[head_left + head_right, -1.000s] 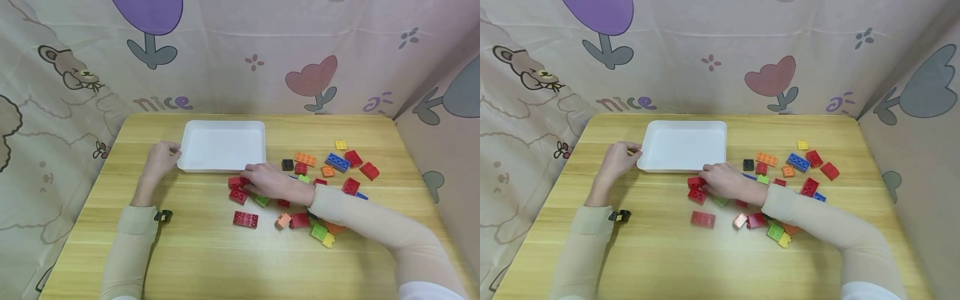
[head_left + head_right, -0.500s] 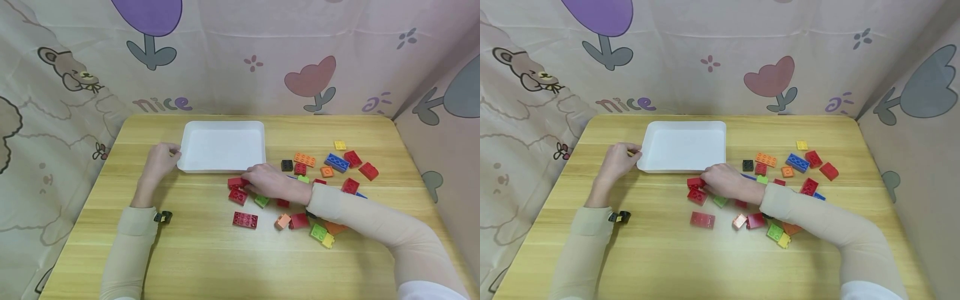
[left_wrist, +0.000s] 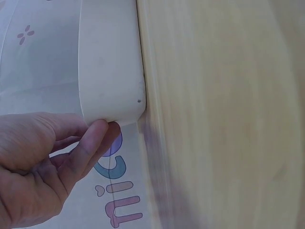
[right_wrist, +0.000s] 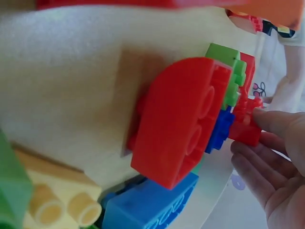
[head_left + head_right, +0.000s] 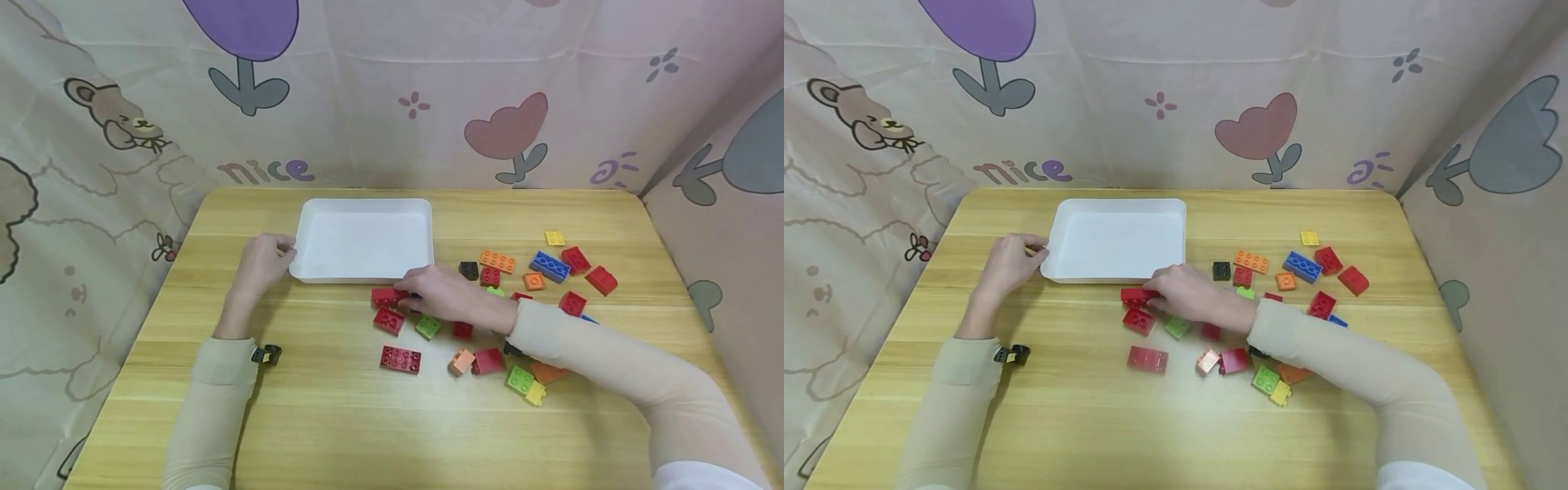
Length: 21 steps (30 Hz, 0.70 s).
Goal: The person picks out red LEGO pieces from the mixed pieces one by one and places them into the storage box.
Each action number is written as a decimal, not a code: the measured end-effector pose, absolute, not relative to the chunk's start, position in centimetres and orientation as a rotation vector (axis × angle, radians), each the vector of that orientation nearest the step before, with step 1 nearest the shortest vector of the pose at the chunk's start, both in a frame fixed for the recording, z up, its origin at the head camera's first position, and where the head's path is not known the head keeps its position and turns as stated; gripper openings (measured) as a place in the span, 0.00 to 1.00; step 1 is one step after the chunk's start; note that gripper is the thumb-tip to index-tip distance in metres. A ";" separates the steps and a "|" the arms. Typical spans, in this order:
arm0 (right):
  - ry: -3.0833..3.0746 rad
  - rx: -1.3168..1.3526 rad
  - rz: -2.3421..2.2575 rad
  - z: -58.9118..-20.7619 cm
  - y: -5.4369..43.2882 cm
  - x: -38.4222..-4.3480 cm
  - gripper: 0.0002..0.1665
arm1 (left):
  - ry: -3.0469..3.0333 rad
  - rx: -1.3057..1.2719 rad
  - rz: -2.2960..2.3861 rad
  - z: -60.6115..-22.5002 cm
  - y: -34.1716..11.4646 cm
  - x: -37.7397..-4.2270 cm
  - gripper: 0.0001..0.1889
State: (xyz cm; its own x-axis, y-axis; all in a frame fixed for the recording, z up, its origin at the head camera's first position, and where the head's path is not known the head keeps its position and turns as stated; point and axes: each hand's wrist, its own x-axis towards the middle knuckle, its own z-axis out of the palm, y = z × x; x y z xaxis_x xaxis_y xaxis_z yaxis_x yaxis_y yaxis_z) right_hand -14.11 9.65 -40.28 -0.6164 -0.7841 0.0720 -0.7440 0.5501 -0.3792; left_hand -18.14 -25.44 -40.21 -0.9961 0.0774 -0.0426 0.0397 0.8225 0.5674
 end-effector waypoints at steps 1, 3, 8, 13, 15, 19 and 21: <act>2.676 -1.324 -0.587 -40.1 9.8 -14.1 0.15 | 2.939 0.097 0.912 -40.2 -25.4 -18.1 0.17; 2.683 -1.336 -0.610 -39.8 9.9 -14.2 0.16 | 2.941 0.101 0.910 -40.2 -25.4 -18.1 0.17; 2.678 -1.335 -0.669 -39.1 10.0 -14.3 0.17 | 2.946 0.105 0.906 -40.2 -25.4 -18.1 0.17; 2.669 -1.326 -0.733 -38.7 9.9 -14.6 0.16 | 2.949 0.108 0.909 -40.2 -25.5 -18.1 0.17; 2.666 -1.325 -0.761 -38.5 9.9 -14.8 0.16 | 2.950 0.111 0.907 -40.2 -25.5 -18.1 0.17; 2.673 -1.338 -0.788 -38.1 9.8 -15.2 0.17 | 2.956 0.117 0.899 -40.2 -25.4 -18.1 0.17; 2.682 -1.366 -0.793 -37.9 9.8 -15.5 0.16 | 2.958 0.115 0.896 -40.2 -25.4 -18.1 0.17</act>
State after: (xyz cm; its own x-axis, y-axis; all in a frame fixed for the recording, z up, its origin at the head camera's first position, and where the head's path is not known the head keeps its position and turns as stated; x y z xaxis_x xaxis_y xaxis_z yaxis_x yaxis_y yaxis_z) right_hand -15.49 9.79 -37.91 -0.6146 -0.7636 0.1979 -0.7486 0.4853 -0.4518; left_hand -18.09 -25.44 -40.24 -0.9960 0.0854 -0.0249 0.0572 0.8294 0.5556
